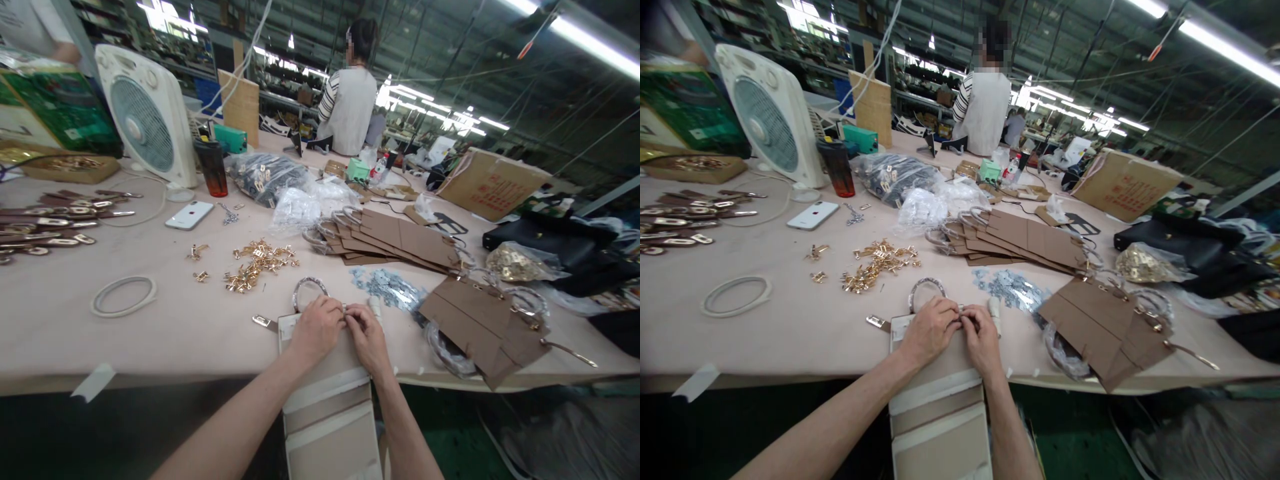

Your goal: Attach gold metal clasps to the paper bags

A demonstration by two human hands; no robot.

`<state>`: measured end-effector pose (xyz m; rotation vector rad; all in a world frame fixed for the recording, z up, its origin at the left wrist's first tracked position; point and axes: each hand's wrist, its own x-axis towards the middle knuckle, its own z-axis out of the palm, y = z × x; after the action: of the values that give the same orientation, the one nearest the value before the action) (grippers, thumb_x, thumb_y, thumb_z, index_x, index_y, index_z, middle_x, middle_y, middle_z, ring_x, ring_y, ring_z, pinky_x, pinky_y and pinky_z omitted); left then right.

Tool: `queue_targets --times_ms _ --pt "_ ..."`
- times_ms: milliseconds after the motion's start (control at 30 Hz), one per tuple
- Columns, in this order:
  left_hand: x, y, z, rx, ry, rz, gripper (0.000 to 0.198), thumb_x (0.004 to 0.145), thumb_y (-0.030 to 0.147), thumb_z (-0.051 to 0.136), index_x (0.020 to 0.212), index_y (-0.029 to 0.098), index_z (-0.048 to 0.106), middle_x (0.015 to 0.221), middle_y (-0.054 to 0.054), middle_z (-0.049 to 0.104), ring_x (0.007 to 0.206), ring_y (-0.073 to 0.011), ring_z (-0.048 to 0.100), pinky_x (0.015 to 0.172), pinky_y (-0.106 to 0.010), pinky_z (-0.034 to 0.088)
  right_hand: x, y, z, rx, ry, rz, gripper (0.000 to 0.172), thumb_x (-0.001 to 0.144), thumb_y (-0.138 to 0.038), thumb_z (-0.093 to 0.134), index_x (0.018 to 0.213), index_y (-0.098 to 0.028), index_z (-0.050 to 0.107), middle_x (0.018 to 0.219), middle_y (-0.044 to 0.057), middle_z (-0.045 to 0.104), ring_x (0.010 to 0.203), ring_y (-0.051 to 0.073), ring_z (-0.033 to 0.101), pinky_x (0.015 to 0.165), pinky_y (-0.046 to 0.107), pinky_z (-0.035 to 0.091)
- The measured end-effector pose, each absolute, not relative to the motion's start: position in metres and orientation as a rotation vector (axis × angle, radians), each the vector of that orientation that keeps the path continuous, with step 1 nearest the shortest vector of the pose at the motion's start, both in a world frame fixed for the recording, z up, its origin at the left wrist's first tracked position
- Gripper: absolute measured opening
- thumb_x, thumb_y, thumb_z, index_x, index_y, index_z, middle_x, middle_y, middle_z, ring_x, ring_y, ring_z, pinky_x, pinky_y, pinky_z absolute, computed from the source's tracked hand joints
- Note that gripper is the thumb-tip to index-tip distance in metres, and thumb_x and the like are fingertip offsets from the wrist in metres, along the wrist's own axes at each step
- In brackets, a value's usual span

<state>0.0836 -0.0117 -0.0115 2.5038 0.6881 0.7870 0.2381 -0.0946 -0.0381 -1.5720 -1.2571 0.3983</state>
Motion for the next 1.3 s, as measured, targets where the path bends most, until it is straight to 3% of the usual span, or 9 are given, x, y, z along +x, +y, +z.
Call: queue_targets --times_ms 233,433,867,1000,1133,1300 --pt "0.084 -0.011 -0.014 2.470 0.668 0.789 0.009 0.095 0.022 0.066 0.102 0.019 0.072 0.112 -0.007 0.070 0.111 -0.0245 0.058 0.098 -0.044 0.050 0.237 -0.094 -0.037 -1.566 -1.249 0.400 0.016 0.097 -0.036 0.060 0.095 -0.025 0.072 0.109 0.009 0.071 0.106 0.025 0.065 0.100 0.041 0.051" --pt "0.082 -0.011 -0.016 2.453 0.742 0.820 0.023 0.089 0.018 0.069 0.112 0.017 0.065 0.122 -0.010 0.065 0.119 -0.0262 0.055 0.104 -0.043 0.049 0.234 -0.093 -0.033 -1.555 -1.275 0.386 0.014 0.098 -0.032 0.061 0.096 -0.025 0.073 0.110 0.009 0.069 0.108 0.024 0.064 0.100 0.040 0.049" --pt "0.083 -0.011 -0.014 2.484 0.782 0.822 0.020 0.089 0.020 0.064 0.109 0.019 0.059 0.115 -0.010 0.062 0.114 -0.0281 0.054 0.101 -0.045 0.049 0.237 -0.086 -0.035 -1.563 -1.240 0.462 0.015 0.093 -0.036 0.067 0.095 -0.025 0.077 0.108 0.009 0.071 0.105 0.025 0.066 0.097 0.042 0.053" --pt "0.083 -0.012 -0.013 2.497 0.789 0.808 0.021 0.090 0.021 0.063 0.110 0.019 0.058 0.115 -0.010 0.061 0.114 -0.0282 0.054 0.101 -0.045 0.049 0.241 -0.085 -0.035 -1.558 -1.193 0.563 0.018 0.091 -0.037 0.068 0.103 -0.026 0.076 0.111 0.008 0.070 0.104 0.025 0.067 0.096 0.041 0.055" --pt "0.081 -0.012 -0.012 2.493 0.766 0.807 0.025 0.088 0.018 0.065 0.112 0.020 0.057 0.116 -0.008 0.060 0.115 -0.0274 0.053 0.102 -0.043 0.049 0.242 -0.084 -0.036 -1.544 -1.192 0.594 0.015 0.090 -0.035 0.069 0.097 -0.025 0.077 0.113 0.008 0.069 0.110 0.025 0.066 0.100 0.041 0.054" --pt "0.079 -0.009 -0.012 2.536 0.718 0.782 0.027 0.088 0.017 0.066 0.113 0.019 0.057 0.117 -0.008 0.062 0.115 -0.0284 0.054 0.102 -0.046 0.050 0.235 -0.084 -0.033 -1.536 -1.173 0.568 0.013 0.091 -0.032 0.068 0.099 -0.025 0.075 0.105 0.007 0.070 0.102 0.023 0.068 0.095 0.038 0.057"
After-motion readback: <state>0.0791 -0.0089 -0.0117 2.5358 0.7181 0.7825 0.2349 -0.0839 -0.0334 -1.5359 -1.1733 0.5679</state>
